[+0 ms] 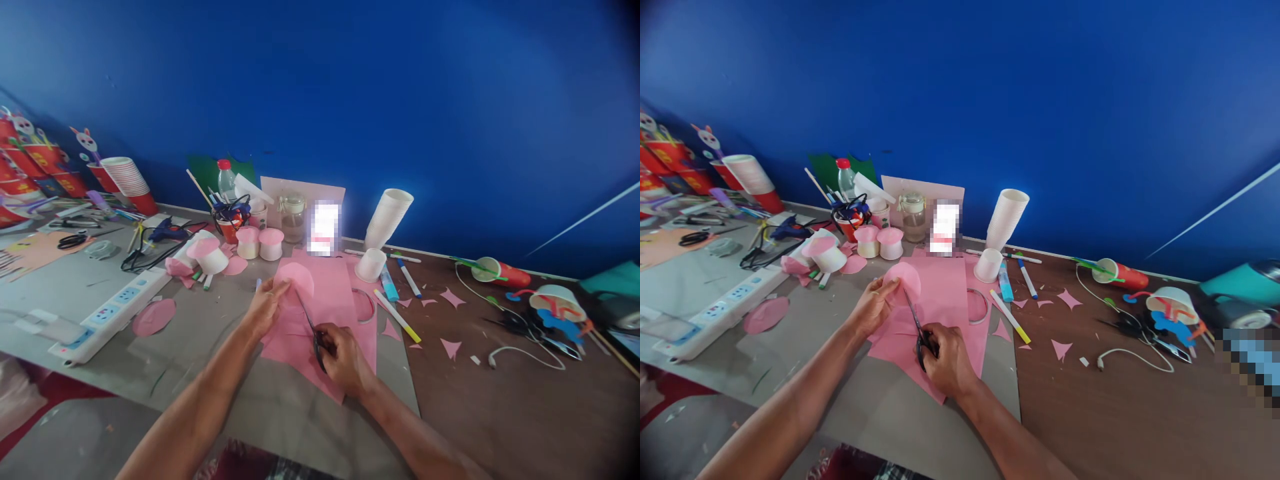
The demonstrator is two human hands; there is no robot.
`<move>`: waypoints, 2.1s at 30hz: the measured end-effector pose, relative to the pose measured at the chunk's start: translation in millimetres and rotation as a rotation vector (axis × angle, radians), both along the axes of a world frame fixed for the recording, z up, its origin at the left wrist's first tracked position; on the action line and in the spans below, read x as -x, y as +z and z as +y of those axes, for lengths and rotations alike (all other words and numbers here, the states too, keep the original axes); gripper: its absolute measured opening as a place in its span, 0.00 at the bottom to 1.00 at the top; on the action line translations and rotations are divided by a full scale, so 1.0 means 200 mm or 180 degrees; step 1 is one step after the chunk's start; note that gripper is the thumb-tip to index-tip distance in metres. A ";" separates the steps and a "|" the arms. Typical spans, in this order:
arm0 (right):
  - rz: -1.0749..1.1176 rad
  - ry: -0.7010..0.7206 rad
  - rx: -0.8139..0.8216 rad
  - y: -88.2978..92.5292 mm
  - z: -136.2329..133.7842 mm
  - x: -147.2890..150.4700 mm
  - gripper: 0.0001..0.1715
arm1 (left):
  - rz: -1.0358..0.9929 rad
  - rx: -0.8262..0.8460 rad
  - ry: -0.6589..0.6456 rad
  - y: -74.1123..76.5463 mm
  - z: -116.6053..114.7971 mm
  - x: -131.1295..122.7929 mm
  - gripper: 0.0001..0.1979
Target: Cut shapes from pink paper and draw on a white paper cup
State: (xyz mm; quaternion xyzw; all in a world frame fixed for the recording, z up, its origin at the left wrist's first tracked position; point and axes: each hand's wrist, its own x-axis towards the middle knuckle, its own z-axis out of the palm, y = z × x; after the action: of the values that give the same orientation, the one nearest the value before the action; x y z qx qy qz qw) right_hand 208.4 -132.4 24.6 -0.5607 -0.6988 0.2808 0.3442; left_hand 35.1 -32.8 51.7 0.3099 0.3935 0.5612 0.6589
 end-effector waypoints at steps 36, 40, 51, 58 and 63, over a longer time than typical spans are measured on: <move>0.0112 -0.0008 0.0121 -0.02 0.00 0.00 0.19 | -0.0069 -0.0046 -0.0191 -0.03 -0.01 0.00 0.17; 0.0155 -0.0024 0.0099 -0.03 0.00 0.00 0.20 | -0.0032 -0.0074 -0.0157 -0.04 -0.01 0.00 0.16; 0.0102 0.0039 0.0087 -0.02 0.01 0.00 0.20 | -0.0042 -0.0099 -0.0142 -0.02 -0.02 -0.01 0.18; 0.0053 0.0034 -0.0016 -0.02 0.00 -0.01 0.21 | -0.0022 -0.0029 -0.0048 -0.02 0.00 0.00 0.17; -0.0317 -0.0041 -0.0576 -0.01 0.00 -0.03 0.18 | -0.0239 0.0109 0.0469 0.00 0.03 0.03 0.16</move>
State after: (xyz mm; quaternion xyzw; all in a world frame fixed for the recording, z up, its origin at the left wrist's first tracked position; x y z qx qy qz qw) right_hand 214.2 -131.9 22.2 -0.5451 -0.7339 0.1862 0.3600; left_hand 28.7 -26.2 50.9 0.2476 0.3998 0.6126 0.6353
